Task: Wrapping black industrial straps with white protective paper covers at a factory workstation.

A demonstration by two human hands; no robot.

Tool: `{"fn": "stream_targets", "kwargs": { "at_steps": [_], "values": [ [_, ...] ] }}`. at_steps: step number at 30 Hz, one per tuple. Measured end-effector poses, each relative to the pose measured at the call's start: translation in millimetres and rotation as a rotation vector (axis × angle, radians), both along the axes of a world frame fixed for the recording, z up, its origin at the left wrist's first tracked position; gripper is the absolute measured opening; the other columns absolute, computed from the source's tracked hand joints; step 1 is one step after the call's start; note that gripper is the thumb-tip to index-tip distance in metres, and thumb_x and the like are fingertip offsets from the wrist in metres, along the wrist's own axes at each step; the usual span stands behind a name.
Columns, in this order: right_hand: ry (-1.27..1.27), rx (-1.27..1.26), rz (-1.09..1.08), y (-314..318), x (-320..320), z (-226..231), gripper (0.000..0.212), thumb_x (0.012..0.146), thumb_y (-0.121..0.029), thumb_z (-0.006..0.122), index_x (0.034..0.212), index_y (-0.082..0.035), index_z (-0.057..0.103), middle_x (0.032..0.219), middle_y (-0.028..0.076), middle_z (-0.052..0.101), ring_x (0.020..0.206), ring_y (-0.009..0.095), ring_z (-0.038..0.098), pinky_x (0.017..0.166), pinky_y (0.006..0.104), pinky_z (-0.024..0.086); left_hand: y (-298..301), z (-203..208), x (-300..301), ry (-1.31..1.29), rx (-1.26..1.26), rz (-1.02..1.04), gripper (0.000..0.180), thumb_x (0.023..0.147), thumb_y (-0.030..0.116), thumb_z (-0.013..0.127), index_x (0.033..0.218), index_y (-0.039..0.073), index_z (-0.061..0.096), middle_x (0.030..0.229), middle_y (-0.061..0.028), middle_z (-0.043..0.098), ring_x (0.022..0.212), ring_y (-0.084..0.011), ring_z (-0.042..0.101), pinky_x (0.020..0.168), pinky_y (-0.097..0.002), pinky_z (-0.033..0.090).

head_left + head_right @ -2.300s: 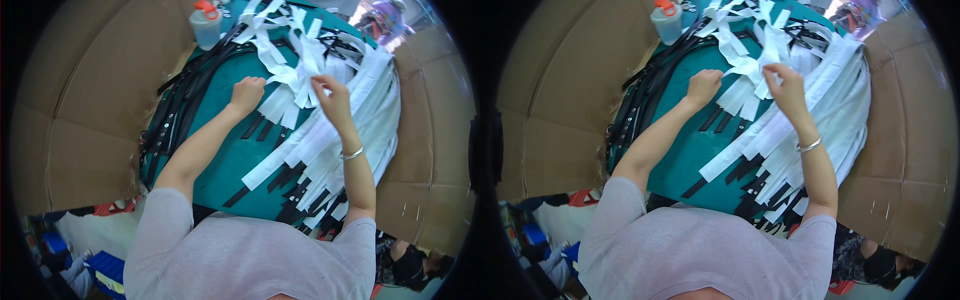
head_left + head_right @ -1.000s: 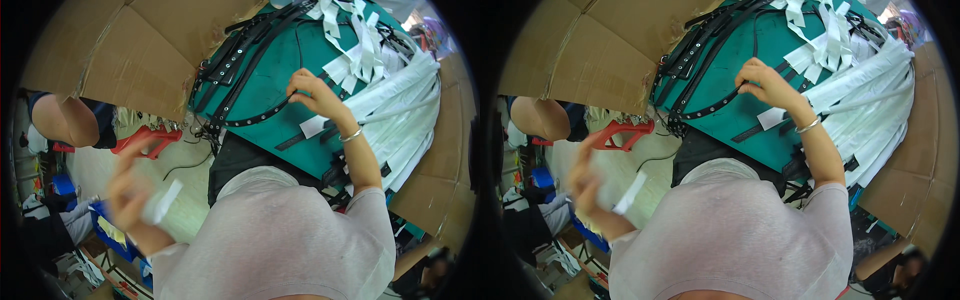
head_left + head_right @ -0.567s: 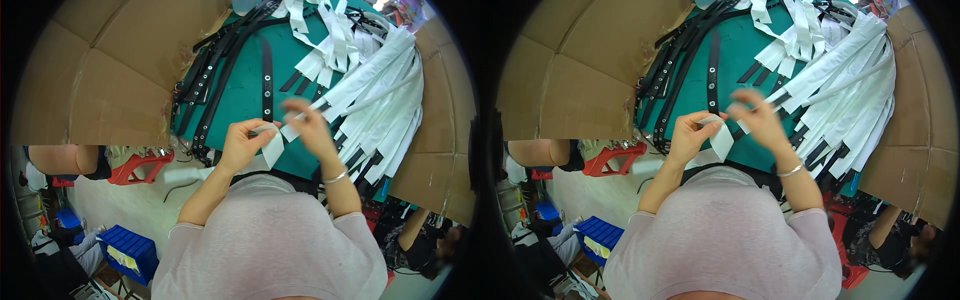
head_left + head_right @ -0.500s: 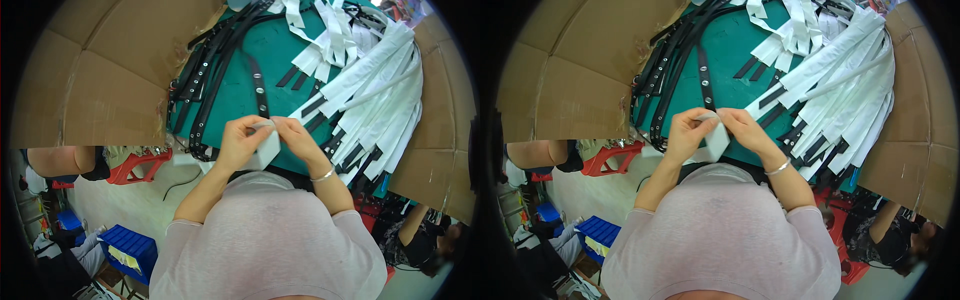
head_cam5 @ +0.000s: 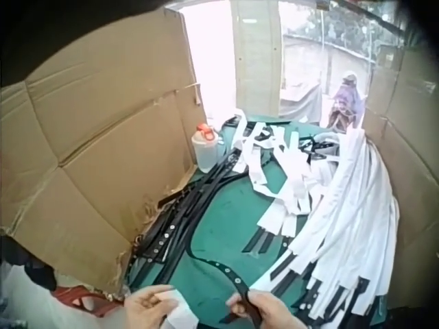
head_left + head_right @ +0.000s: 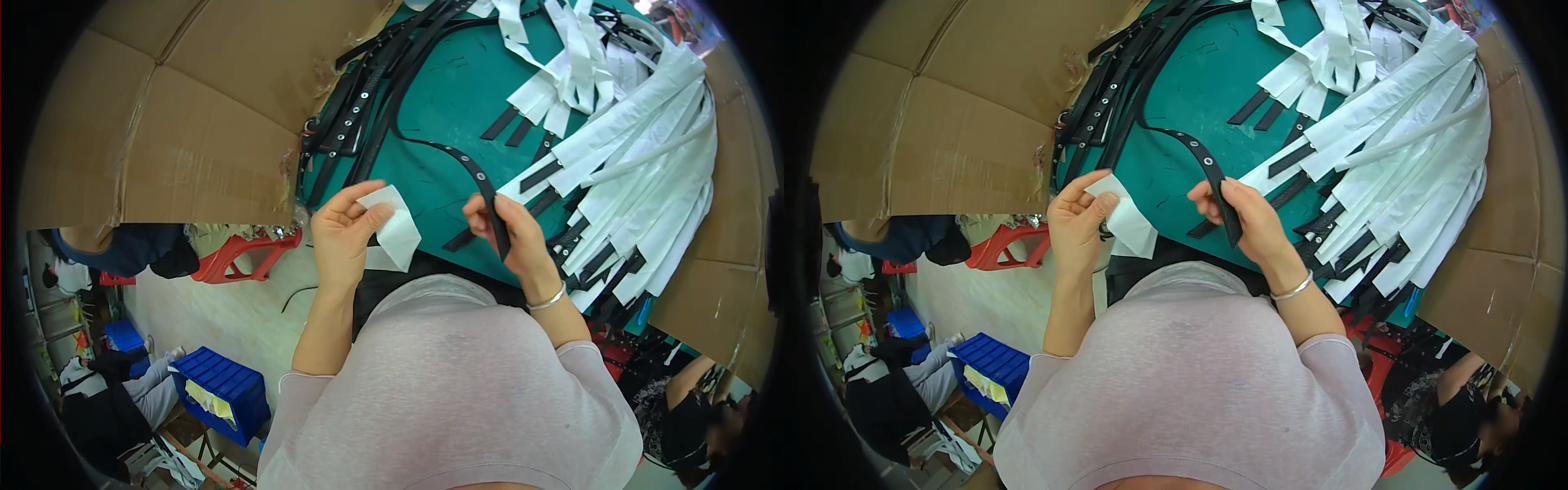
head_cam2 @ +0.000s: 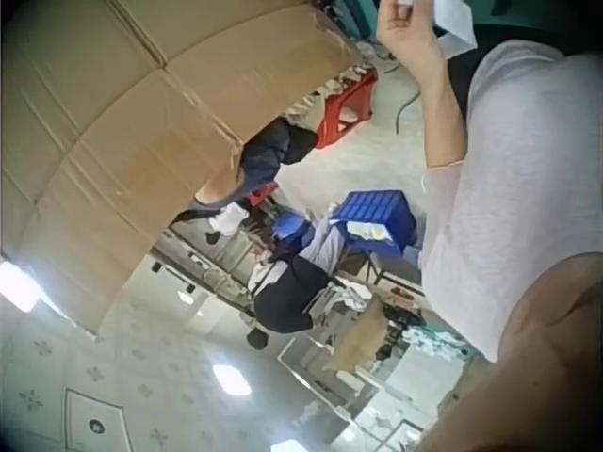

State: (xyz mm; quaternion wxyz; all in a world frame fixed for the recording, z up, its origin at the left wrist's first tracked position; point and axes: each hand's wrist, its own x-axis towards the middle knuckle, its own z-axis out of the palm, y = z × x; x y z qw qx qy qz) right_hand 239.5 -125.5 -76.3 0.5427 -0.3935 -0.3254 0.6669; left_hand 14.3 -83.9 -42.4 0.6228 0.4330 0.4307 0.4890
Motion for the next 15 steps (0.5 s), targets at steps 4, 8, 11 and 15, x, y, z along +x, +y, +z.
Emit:
{"fn": "stream_targets", "kwargs": {
  "at_steps": [4, 8, 11, 15],
  "values": [
    [0.014, 0.067, 0.291, 7, 6, 29, 0.036, 0.095, -0.028, 0.049, 0.103, 0.004, 0.062, 0.079, 0.009, 0.061, 0.062, 0.01, 0.052, 0.054, 0.0196, 0.041, -8, 13, -6, 0.092, 0.095, 0.022, 0.014, 0.081, 0.0, 0.066, 0.094, -0.005, 0.067, 0.084, -0.0112, 0.069, 0.076, -0.0122, 0.064, 0.07, -0.0227, 0.051],
    [-0.172, 0.185, 0.093, 16, -8, 56, 0.025, 0.091, -0.02, 0.058, 0.099, 0.004, 0.064, 0.082, 0.013, 0.068, 0.062, 0.011, 0.059, 0.055, 0.0196, 0.047, -15, 19, 2, 0.014, 0.128, 0.032, 0.013, 0.08, -0.003, 0.067, 0.092, -0.005, 0.068, 0.085, -0.0131, 0.069, 0.076, -0.0125, 0.064, 0.069, -0.0231, 0.052],
    [-0.222, 0.273, -0.038, 15, -15, 76, 0.022, 0.089, -0.016, 0.06, 0.098, 0.004, 0.064, 0.084, 0.014, 0.068, 0.067, 0.013, 0.063, 0.059, 0.0211, 0.051, -20, 16, 4, -0.022, 0.158, 0.014, 0.013, 0.078, -0.005, 0.067, 0.091, -0.006, 0.068, 0.087, -0.0143, 0.069, 0.075, -0.0132, 0.065, 0.069, -0.0229, 0.053],
    [-0.366, 0.316, -0.059, 13, -21, 84, 0.017, 0.086, -0.009, 0.062, 0.096, 0.004, 0.065, 0.084, 0.015, 0.069, 0.072, 0.015, 0.066, 0.062, 0.0223, 0.053, -24, 17, 11, 0.063, 0.14, 0.03, 0.016, 0.074, -0.007, 0.07, 0.089, -0.005, 0.068, 0.084, -0.0137, 0.068, 0.074, -0.0138, 0.065, 0.069, -0.0225, 0.054]
  ]
}}
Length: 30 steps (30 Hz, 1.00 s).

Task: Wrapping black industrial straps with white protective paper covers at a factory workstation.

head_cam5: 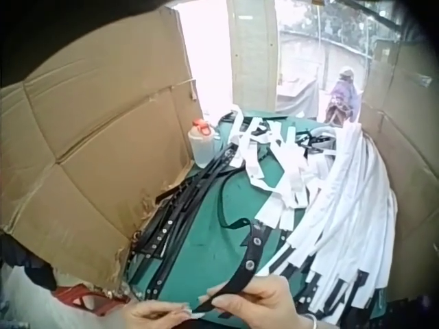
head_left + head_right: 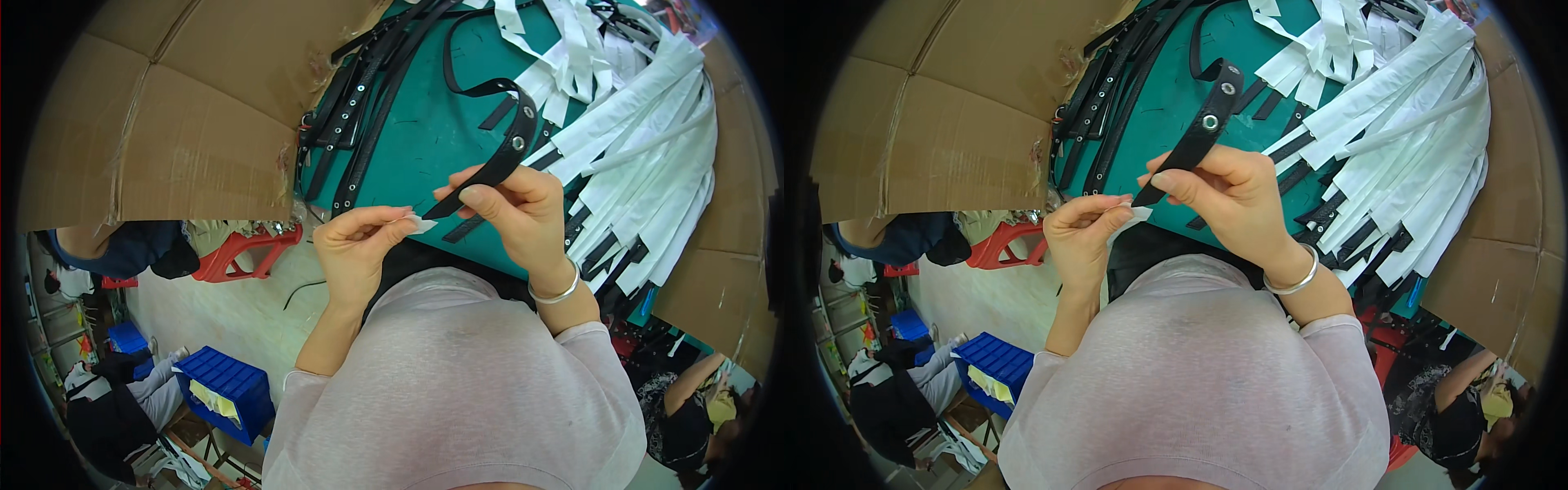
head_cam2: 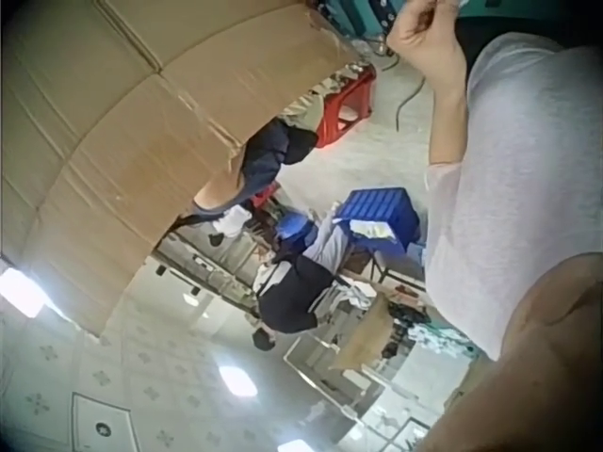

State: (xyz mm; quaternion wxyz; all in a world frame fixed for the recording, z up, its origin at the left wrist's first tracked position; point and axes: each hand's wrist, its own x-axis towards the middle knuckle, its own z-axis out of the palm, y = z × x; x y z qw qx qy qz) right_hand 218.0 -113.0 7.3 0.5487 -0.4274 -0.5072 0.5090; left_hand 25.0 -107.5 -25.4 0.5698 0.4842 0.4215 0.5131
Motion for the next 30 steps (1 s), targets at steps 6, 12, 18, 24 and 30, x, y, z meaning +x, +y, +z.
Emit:
{"fn": "stream_targets", "kwargs": {
  "at_steps": [6, 12, 18, 24, 30],
  "values": [
    [-0.077, 0.024, 0.003, -0.7, -4.4, -1.1, 0.015, 0.085, -0.007, 0.064, 0.095, 0.004, 0.065, 0.082, 0.012, 0.069, 0.072, 0.013, 0.066, 0.063, 0.0216, 0.053, -1.8, 0.5, 4.0, 0.026, -0.048, 0.009, 0.018, 0.068, -0.009, 0.074, 0.084, -0.003, 0.065, 0.079, -0.011, 0.067, 0.073, -0.0128, 0.065, 0.069, -0.0225, 0.054],
    [-0.226, 0.128, 0.012, 0.5, -4.7, -5.9, 0.013, 0.083, -0.006, 0.065, 0.094, 0.003, 0.067, 0.08, 0.009, 0.07, 0.07, 0.009, 0.064, 0.061, 0.0197, 0.05, -2.2, 3.6, 4.7, 0.009, -0.075, 0.007, 0.022, 0.066, -0.009, 0.076, 0.082, -0.002, 0.064, 0.078, -0.0098, 0.067, 0.073, -0.012, 0.065, 0.069, -0.022, 0.054],
    [-0.269, 0.127, -0.003, -2.0, 0.4, -0.5, 0.013, 0.083, -0.006, 0.066, 0.093, 0.002, 0.067, 0.079, 0.009, 0.07, 0.067, 0.009, 0.064, 0.06, 0.0188, 0.05, 0.2, 1.6, 1.3, 0.003, -0.066, 0.002, 0.021, 0.066, -0.01, 0.075, 0.082, -0.003, 0.064, 0.078, -0.0108, 0.067, 0.073, -0.0128, 0.065, 0.068, -0.0224, 0.054],
    [-0.348, 0.129, 0.016, -2.7, 3.4, 0.8, 0.013, 0.083, -0.007, 0.066, 0.092, 0.002, 0.067, 0.078, 0.008, 0.07, 0.065, 0.009, 0.064, 0.059, 0.0183, 0.049, 1.2, 2.6, 1.8, -0.01, -0.063, -0.007, 0.02, 0.066, -0.01, 0.075, 0.082, -0.003, 0.064, 0.079, -0.0118, 0.067, 0.072, -0.0137, 0.066, 0.067, -0.023, 0.055],
    [-0.339, 0.143, 0.017, -2.5, 0.2, -2.7, 0.011, 0.082, -0.007, 0.066, 0.091, 0.0, 0.068, 0.08, 0.007, 0.07, 0.066, 0.009, 0.063, 0.058, 0.0196, 0.048, -0.3, 3.8, 2.4, -0.015, -0.078, -0.043, 0.018, 0.068, -0.009, 0.074, 0.082, -0.004, 0.064, 0.078, -0.0113, 0.067, 0.071, -0.0137, 0.065, 0.067, -0.0231, 0.055]
  ]
}}
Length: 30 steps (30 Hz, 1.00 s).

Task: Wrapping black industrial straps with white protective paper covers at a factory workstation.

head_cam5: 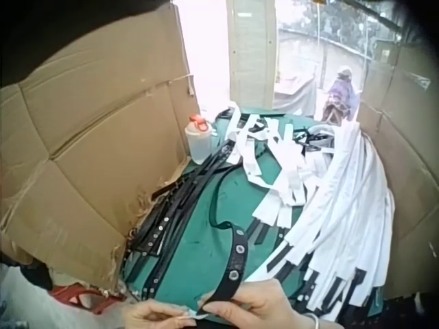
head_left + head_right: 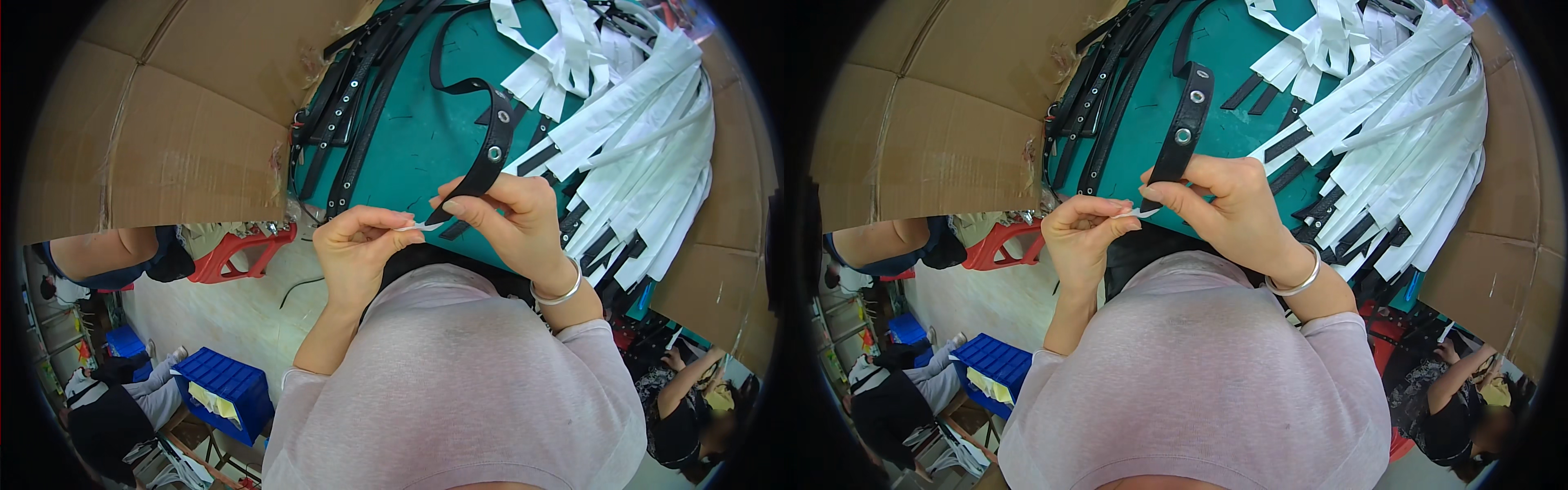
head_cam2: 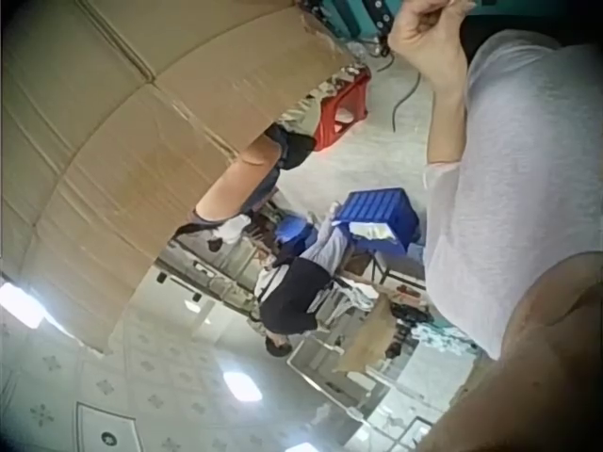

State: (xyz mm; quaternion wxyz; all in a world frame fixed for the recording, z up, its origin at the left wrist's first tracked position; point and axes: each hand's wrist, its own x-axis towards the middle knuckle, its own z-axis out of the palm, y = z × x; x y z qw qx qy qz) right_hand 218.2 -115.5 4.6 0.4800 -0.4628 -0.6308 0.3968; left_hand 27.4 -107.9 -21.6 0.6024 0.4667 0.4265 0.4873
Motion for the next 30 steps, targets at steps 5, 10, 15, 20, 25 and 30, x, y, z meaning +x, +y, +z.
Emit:
{"fn": "stream_targets", "kwargs": {
  "at_steps": [5, 10, 15, 20, 25, 30],
  "values": [
    [-0.027, 0.144, 0.062, 5, -12, -11, 0.012, 0.081, -0.009, 0.067, 0.092, -0.004, 0.07, 0.088, 0.007, 0.068, 0.078, 0.013, 0.062, 0.067, 0.0253, 0.048, 8, -13, -1, -0.167, 0.092, -0.065, 0.013, 0.072, -0.007, 0.072, 0.082, -0.005, 0.064, 0.083, -0.0105, 0.065, 0.079, -0.0149, 0.063, 0.071, -0.0246, 0.053],
    [0.299, -0.271, 0.048, 0, -23, -28, 0.015, 0.083, -0.01, 0.067, 0.095, -0.002, 0.07, 0.083, 0.005, 0.067, 0.072, 0.01, 0.059, 0.065, 0.0227, 0.046, 14, -10, -4, -0.029, 0.034, -0.075, 0.016, 0.077, 0.006, 0.072, 0.087, 0.0, 0.062, 0.095, -0.0053, 0.058, 0.091, -0.014, 0.055, 0.083, -0.0295, 0.045],
    [0.489, -0.528, 0.157, 9, -26, -34, 0.019, 0.084, -0.01, 0.066, 0.098, 0.003, 0.068, 0.073, 0.002, 0.062, 0.067, 0.007, 0.056, 0.062, 0.0212, 0.045, 25, -13, -34, 0.169, -0.02, -0.683, 0.025, 0.093, 0.022, 0.052, 0.098, -0.002, 0.06, 0.086, -0.0034, 0.061, 0.086, -0.0126, 0.059, 0.076, -0.0275, 0.047],
    [0.801, -0.689, 0.171, 26, -36, -57, 0.031, 0.09, -0.022, 0.059, 0.109, 0.002, 0.061, 0.079, 0.001, 0.06, 0.064, 0.005, 0.048, 0.053, 0.0186, 0.036, 16, -29, -57, 0.007, -0.318, -0.9, 0.04, 0.096, 0.036, 0.046, 0.093, -0.002, 0.059, 0.073, -0.0045, 0.059, 0.069, -0.0178, 0.061, 0.066, -0.0311, 0.049],
    [0.71, -0.602, 0.044, 42, -47, -54, 0.028, 0.091, -0.022, 0.057, 0.1, 0.003, 0.065, 0.072, -0.001, 0.057, 0.062, 0.005, 0.045, 0.053, 0.0196, 0.034, 12, -26, -72, -0.16, -0.407, -0.945, 0.045, 0.095, 0.043, 0.043, 0.096, 0.0, 0.056, 0.077, -0.0048, 0.058, 0.078, -0.0174, 0.061, 0.073, -0.0304, 0.048],
    [0.045, 0.088, 0.099, 16, -56, -40, 0.009, 0.082, -0.005, 0.064, 0.084, 0.002, 0.069, 0.089, 0.005, 0.063, 0.08, 0.008, 0.055, 0.074, 0.0239, 0.043, 26, -11, -71, -0.318, -0.465, -0.883, 0.049, 0.093, 0.048, 0.042, 0.096, 0.0, 0.055, 0.08, -0.006, 0.054, 0.079, -0.0188, 0.058, 0.075, -0.0328, 0.048]
  ]
}}
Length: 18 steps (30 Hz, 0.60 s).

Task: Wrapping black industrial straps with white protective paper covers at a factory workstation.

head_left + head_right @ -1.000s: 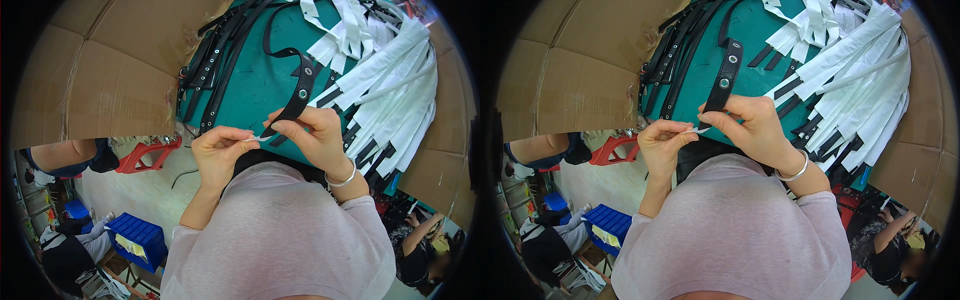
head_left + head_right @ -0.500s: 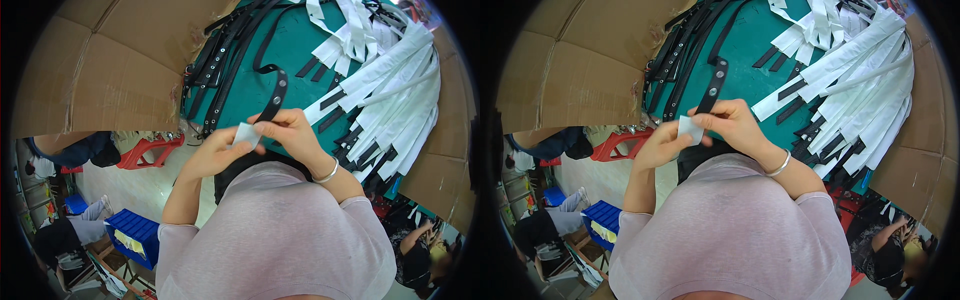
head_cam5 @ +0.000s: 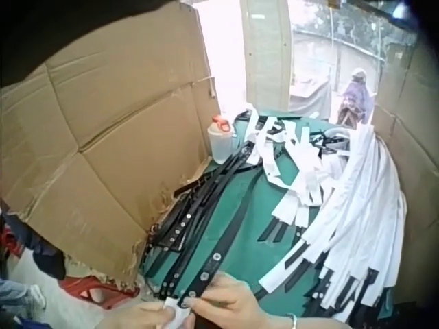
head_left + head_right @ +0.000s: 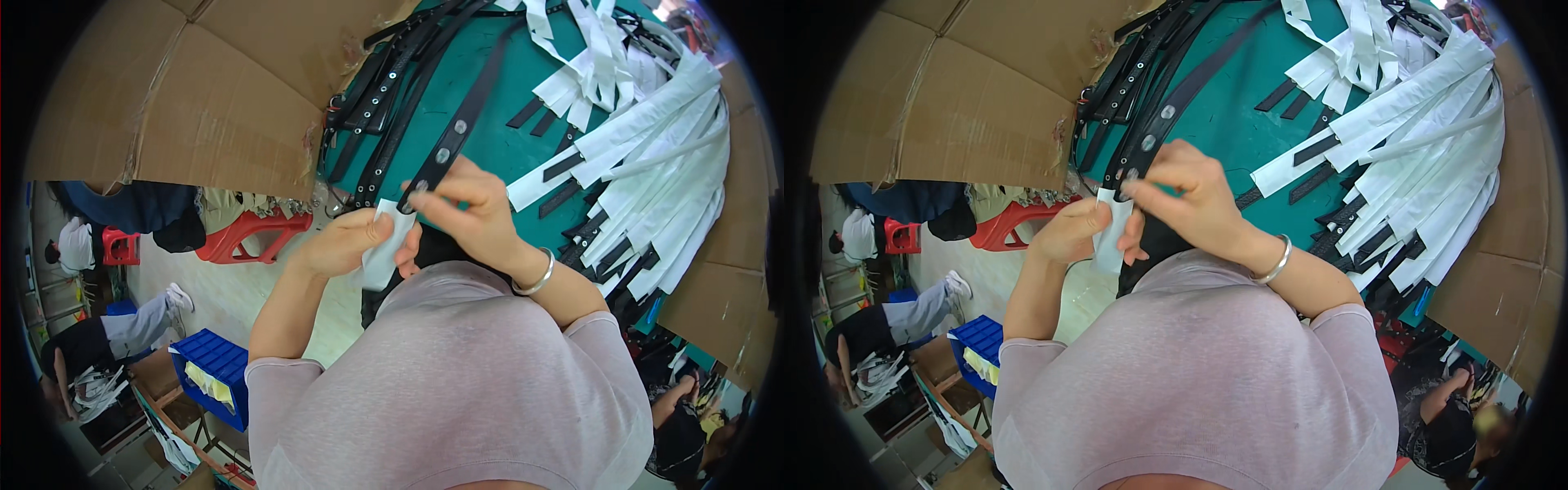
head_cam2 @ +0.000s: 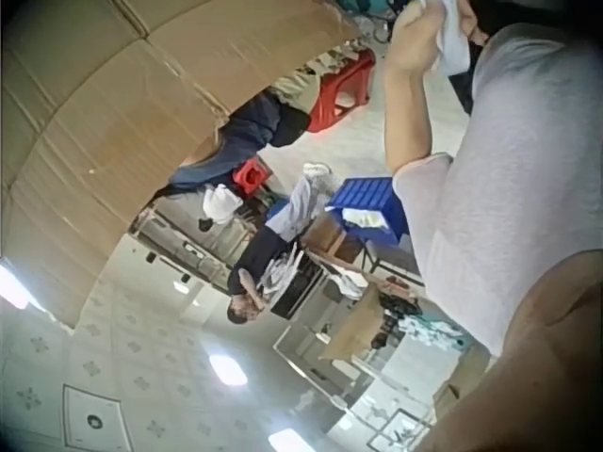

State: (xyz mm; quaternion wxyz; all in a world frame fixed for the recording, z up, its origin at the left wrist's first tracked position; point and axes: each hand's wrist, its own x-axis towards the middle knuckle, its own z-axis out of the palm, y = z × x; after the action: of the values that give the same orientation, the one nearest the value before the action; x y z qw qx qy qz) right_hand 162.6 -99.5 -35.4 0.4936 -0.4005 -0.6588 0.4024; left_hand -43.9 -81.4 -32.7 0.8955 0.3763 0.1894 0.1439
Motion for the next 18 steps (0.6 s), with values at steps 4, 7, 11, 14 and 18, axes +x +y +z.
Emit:
{"fn": "stream_targets", "kwargs": {
  "at_steps": [4, 7, 11, 14, 18],
  "values": [
    [0.401, -0.391, 0.003, 12, 11, 27, 0.032, 0.088, -0.018, 0.057, 0.115, -0.001, 0.06, 0.087, 0.003, 0.062, 0.08, 0.012, 0.056, 0.076, 0.0256, 0.044, 10, 7, 9, 0.047, 0.093, -0.09, 0.045, 0.094, 0.045, 0.044, 0.093, 0.002, 0.054, 0.077, -0.0036, 0.051, 0.073, -0.0164, 0.054, 0.073, -0.0316, 0.046],
    [0.657, -0.532, -0.113, 37, 23, 27, 0.034, 0.091, -0.023, 0.054, 0.116, 0.0, 0.058, 0.084, 0.0, 0.061, 0.082, 0.008, 0.055, 0.075, 0.0248, 0.044, 18, 11, 17, 0.086, 0.109, -0.119, 0.044, 0.094, 0.045, 0.045, 0.096, 0.002, 0.052, 0.078, -0.004, 0.052, 0.072, -0.0168, 0.057, 0.079, -0.0373, 0.049],
    [0.014, -0.176, -0.008, 14, 21, 19, 0.042, 0.092, -0.03, 0.052, 0.118, 0.002, 0.056, 0.1, 0.008, 0.064, 0.089, 0.013, 0.057, 0.081, 0.0294, 0.045, 31, 16, 31, 0.082, 0.081, -0.034, 0.042, 0.094, 0.044, 0.045, 0.091, 0.003, 0.054, 0.074, -0.0024, 0.05, 0.067, -0.0138, 0.055, 0.074, -0.035, 0.052],
    [0.759, -0.62, 0.084, 28, 29, 8, 0.048, 0.095, -0.036, 0.047, 0.122, 0.003, 0.05, 0.107, 0.012, 0.062, 0.091, 0.016, 0.058, 0.078, 0.0282, 0.047, 33, 10, 28, 0.07, 0.137, -0.173, 0.041, 0.095, 0.043, 0.043, 0.09, 0.004, 0.055, 0.073, -0.0004, 0.05, 0.067, -0.0108, 0.051, 0.073, -0.0303, 0.05],
    [0.78, -0.541, -0.129, 70, 60, 3, 0.043, 0.097, -0.035, 0.043, 0.114, 0.004, 0.054, 0.095, 0.009, 0.066, 0.079, 0.012, 0.058, 0.066, 0.0221, 0.045, 15, 3, 12, 0.2, 0.004, -0.167, 0.043, 0.094, 0.044, 0.045, 0.092, 0.002, 0.054, 0.074, -0.0019, 0.049, 0.069, -0.012, 0.053, 0.075, -0.0355, 0.052]
  ]
}}
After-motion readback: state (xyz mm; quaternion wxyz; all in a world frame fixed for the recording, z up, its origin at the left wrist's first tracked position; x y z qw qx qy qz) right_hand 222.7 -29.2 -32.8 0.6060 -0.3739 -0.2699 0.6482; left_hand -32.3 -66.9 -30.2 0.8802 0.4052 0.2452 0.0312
